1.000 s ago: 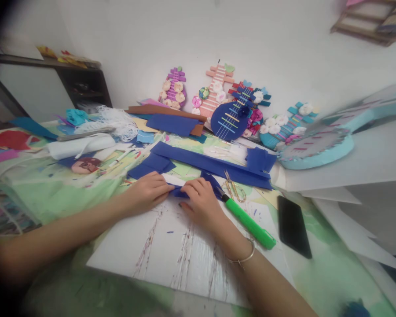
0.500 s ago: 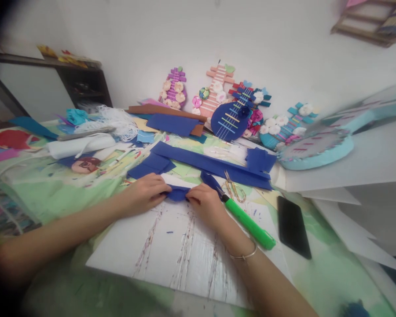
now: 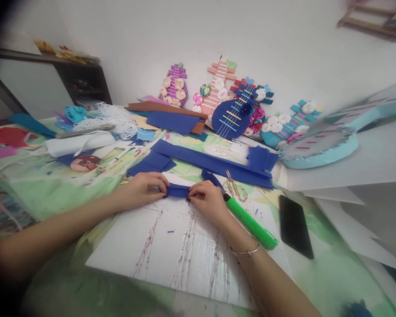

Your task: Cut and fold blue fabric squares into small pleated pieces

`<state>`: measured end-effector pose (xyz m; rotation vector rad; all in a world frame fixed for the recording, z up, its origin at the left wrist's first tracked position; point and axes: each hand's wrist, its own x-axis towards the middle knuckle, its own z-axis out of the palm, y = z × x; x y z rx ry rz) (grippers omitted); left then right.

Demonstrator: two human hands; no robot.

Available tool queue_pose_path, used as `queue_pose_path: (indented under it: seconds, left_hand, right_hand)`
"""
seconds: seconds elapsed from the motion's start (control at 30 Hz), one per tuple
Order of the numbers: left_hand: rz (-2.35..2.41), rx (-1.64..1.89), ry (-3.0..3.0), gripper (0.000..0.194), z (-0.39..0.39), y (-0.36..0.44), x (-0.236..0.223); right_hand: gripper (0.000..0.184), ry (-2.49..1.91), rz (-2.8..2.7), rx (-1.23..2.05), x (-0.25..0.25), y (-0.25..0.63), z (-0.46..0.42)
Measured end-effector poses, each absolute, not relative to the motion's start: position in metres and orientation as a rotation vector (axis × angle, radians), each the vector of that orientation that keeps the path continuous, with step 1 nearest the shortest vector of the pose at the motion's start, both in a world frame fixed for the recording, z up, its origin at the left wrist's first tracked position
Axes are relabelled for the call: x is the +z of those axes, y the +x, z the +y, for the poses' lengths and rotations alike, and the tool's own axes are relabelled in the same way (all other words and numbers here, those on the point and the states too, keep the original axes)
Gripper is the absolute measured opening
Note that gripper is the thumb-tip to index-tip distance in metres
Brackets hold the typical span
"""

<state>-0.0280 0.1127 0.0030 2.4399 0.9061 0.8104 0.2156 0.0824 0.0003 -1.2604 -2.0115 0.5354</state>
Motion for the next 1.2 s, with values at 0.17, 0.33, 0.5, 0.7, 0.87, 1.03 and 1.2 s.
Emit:
queue_pose_path:
  seconds: [0.17, 0.33, 0.5, 0.7, 0.87, 1.03, 1.2]
  left_hand:
    - [0.957, 0.798, 2.414, 0.009, 0.114, -0.027, 0.004]
    - [0.946, 0.765, 2.411, 0.010, 0.115, -0.027, 0.003]
    - [0.961, 0.732, 2.383, 0.011, 0.118, -0.027, 0.001]
    - [0.989, 0.750, 2.380, 0.011, 0.119, -0.026, 0.000]
    - [0.998, 0.756, 2.383, 0.013, 0.118, -0.024, 0.000]
    - [1.044, 0.717, 2.363, 0.011, 0.117, -0.021, 0.002]
    - [1.133, 0.693, 2.332, 0.008, 0.112, -0.016, 0.006]
  right_hand:
    - [0.013, -1.369, -2.031, 0.504, 0.000, 0.215, 0.084]
    - [0.008, -1.343, -2.025, 0.499, -0.001, 0.214, 0.085]
    - [0.010, -1.326, -1.994, 0.480, -0.004, 0.212, 0.085]
    - [0.011, -1.433, -1.956, 0.511, 0.000, 0.206, 0.084]
    - [0.011, -1.480, -1.949, 0.531, 0.003, 0.201, 0.083]
    - [0.013, -1.516, -1.936, 0.547, 0.004, 0.199, 0.083]
    - [0.013, -1.580, -1.941, 0.572, 0.007, 0.197, 0.083]
